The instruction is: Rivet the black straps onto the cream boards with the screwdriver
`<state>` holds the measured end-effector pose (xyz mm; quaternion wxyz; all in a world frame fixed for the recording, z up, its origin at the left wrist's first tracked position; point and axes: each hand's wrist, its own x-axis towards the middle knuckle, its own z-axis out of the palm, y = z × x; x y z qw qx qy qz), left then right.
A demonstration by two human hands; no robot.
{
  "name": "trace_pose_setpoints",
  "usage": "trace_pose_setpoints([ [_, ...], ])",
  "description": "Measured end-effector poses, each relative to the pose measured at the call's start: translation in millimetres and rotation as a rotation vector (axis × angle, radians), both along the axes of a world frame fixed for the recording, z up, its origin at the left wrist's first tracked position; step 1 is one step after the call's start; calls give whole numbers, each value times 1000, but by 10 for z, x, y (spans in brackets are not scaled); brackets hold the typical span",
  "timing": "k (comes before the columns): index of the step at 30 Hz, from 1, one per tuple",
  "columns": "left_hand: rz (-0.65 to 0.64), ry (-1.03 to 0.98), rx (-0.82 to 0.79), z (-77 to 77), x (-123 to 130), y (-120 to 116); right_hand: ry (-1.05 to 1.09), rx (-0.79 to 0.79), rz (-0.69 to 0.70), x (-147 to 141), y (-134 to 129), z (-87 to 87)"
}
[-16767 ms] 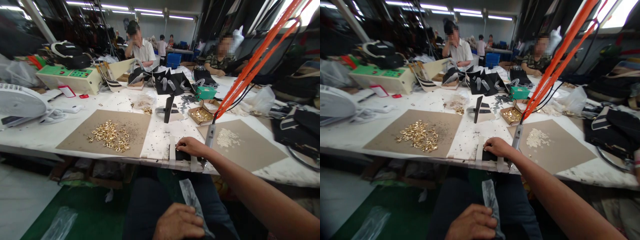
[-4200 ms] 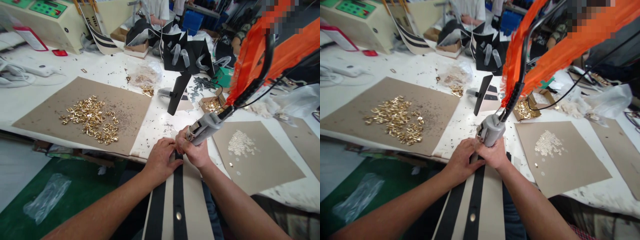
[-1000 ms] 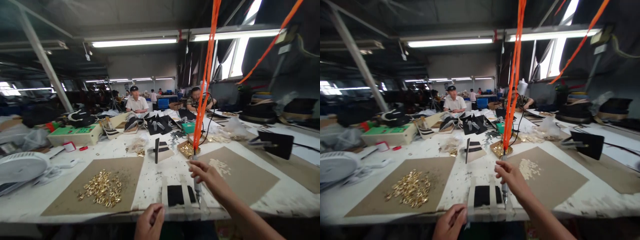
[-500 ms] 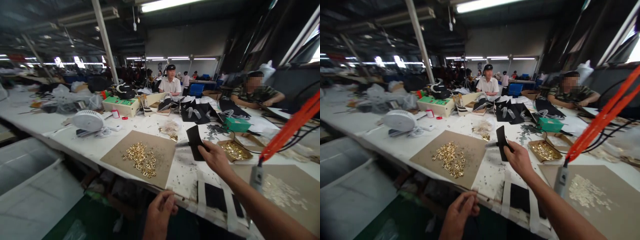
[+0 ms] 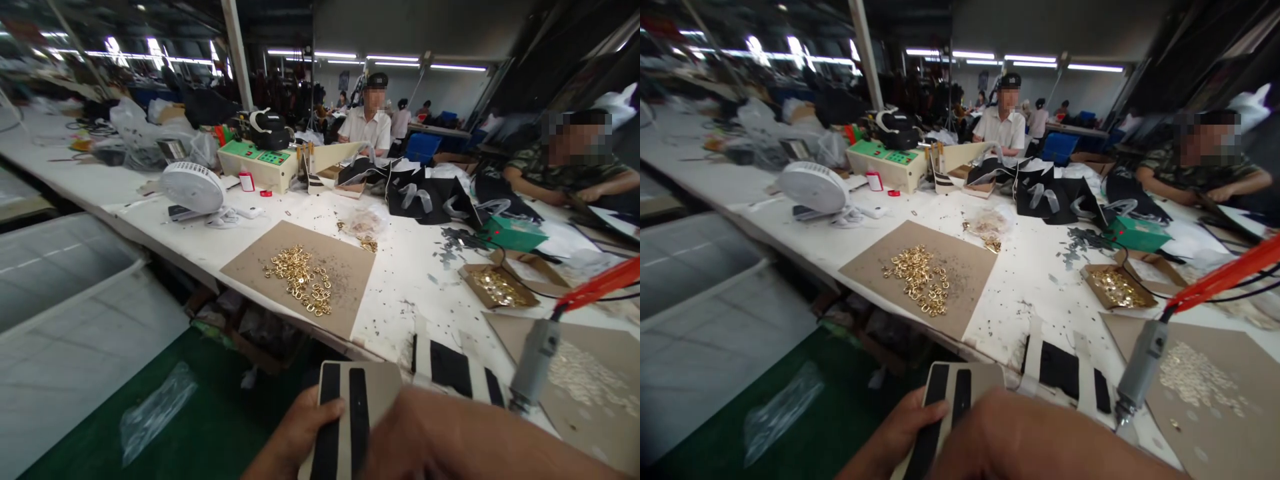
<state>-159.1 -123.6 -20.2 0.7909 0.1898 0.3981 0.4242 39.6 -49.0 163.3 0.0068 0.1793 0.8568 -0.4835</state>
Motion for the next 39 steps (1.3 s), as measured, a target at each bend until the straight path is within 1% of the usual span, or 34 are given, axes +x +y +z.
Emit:
trace_pose_setpoints([
  [1,14,-6,0,-48,4,-35,0,25,-62,-101,145,-118],
  [2,31,-10,-11,-86,13,-65,5,72,-233,-205,304,-267],
  [3,44,-7,-28,-118,22,-90,17,182,-427,-308,467,-437],
  [4,54,-2,-50,-144,32,-111,21,296,-568,-405,621,-614],
  [6,65,11,-74,-189,44,-146,6,403,-670,-563,863,-937],
  [7,69,18,-74,-207,45,-159,-8,435,-682,-620,940,-1065],
  [8,74,25,-75,-224,43,-170,-25,454,-681,-663,988,-1166],
  [10,81,34,-90,-255,34,-179,-65,474,-689,-719,1027,-1289],
  [13,80,35,-108,-311,22,-158,-116,452,-731,-766,1044,-1340],
  [16,78,60,-142,-389,27,-111,-170,421,-760,-762,1085,-1307],
  [18,85,83,-180,-442,36,-79,-185,410,-772,-667,1107,-1249],
  [19,90,87,-196,-464,40,-65,-168,402,-787,-574,1105,-1212],
  [21,91,80,-217,-494,48,-47,-89,376,-851,-286,1058,-1130],
  [23,75,73,-234,-502,56,-47,-1,347,-955,116,952,-1055],
  [25,56,73,-244,-493,70,-60,30,322,-1095,563,810,-1013],
  [27,45,73,-241,-479,95,-72,14,306,-1244,956,672,-1026],
  [29,45,69,-235,-469,135,-74,3,294,-1336,1210,565,-1095],
  [31,42,62,-228,-463,189,-70,16,310,-1340,1302,490,-1196],
  [34,30,65,-218,-456,276,-75,9,391,-1293,1252,418,-1335],
  [37,44,90,-227,-452,350,-105,-26,522,-1247,1208,357,-1410],
  [39,67,100,-232,-451,392,-125,-49,604,-1212,1237,319,-1427],
])
